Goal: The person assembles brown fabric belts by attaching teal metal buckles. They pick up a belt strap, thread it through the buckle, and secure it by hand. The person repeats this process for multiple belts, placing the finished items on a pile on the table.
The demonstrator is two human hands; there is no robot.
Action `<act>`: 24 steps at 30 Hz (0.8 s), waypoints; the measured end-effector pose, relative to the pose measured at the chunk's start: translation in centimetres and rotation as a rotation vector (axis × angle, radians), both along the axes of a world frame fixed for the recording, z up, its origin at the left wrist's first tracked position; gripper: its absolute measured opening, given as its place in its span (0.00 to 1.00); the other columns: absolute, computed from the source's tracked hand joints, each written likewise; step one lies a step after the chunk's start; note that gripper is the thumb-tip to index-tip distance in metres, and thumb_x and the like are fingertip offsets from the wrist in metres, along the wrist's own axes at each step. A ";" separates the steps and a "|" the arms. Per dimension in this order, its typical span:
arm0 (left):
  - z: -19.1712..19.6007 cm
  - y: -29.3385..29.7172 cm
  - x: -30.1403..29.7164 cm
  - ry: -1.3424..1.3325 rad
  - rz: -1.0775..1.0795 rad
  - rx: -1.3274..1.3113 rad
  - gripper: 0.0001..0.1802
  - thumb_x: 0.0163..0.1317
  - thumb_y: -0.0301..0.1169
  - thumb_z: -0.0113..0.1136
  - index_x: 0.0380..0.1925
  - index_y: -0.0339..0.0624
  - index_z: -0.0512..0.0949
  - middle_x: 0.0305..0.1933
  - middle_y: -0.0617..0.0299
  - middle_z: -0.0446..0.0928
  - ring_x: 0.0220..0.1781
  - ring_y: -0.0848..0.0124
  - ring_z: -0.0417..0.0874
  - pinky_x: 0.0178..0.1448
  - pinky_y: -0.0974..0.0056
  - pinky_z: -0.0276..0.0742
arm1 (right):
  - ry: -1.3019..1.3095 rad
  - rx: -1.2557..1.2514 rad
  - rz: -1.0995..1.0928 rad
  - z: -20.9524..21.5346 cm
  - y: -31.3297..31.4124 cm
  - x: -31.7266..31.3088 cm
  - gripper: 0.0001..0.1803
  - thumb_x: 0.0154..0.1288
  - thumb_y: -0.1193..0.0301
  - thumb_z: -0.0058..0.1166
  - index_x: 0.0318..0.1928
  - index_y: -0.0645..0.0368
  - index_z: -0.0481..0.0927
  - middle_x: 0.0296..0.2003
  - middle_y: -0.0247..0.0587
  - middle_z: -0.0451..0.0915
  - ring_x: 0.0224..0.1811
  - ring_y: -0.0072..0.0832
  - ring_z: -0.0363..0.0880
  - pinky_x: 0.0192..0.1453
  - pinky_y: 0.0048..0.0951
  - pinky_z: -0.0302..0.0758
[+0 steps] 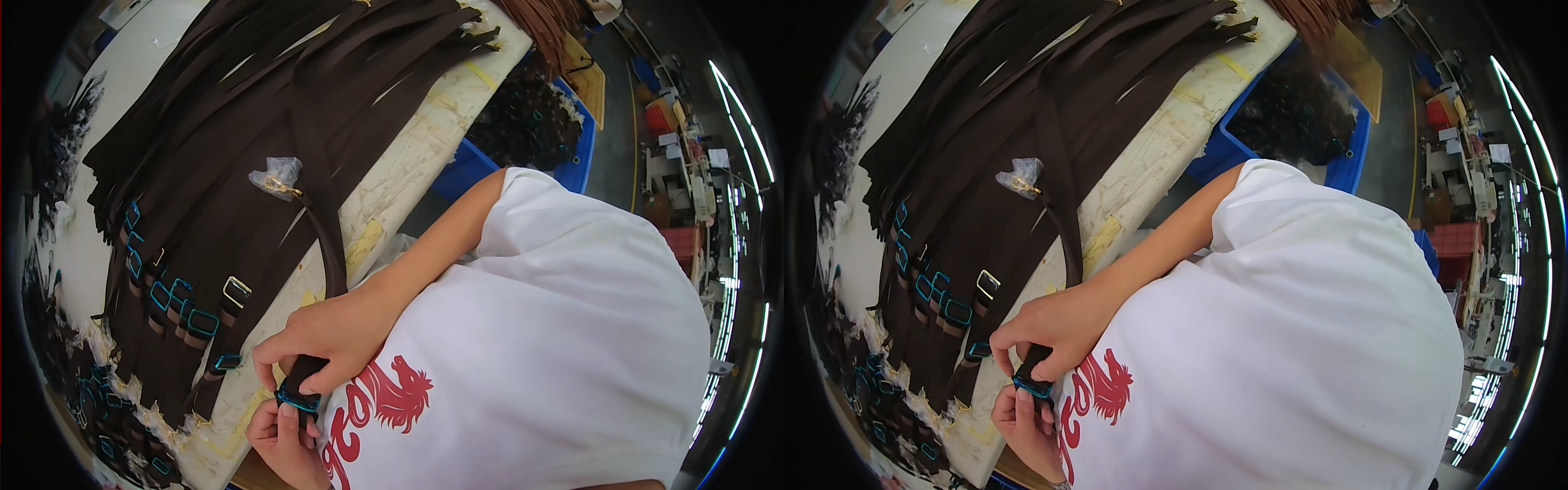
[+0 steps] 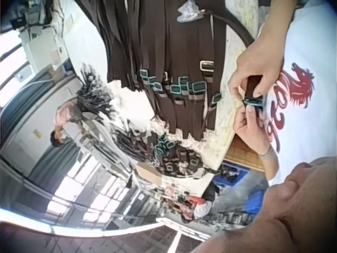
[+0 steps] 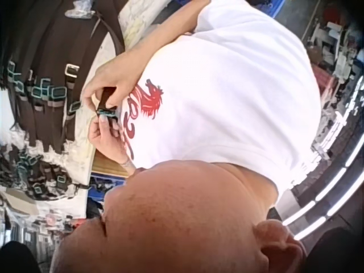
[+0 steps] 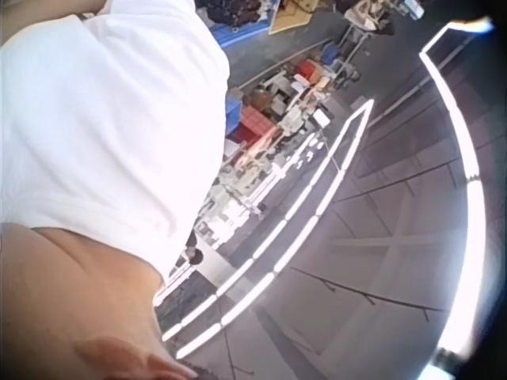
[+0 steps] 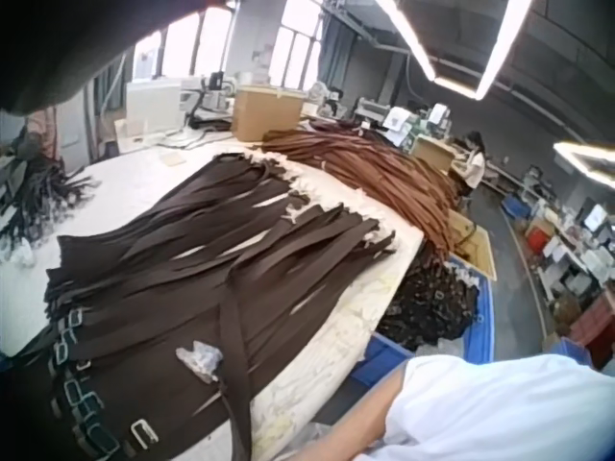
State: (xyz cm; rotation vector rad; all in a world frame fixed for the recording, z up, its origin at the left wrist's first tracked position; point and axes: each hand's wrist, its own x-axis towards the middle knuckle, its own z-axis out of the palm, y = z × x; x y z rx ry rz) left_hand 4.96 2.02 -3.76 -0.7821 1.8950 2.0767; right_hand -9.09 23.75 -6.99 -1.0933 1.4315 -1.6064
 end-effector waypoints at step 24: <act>3.4 -1.3 -1.3 0.038 -0.408 -0.102 0.08 0.76 0.27 0.63 0.37 0.34 0.81 0.26 0.68 0.76 0.26 0.83 0.70 0.29 0.73 0.61 | 0.536 -0.320 -0.038 -2.5 -1.4 -0.1 0.25 0.66 0.58 0.74 0.51 0.64 0.80 0.39 0.45 0.83 0.46 0.48 0.84 0.48 0.46 0.78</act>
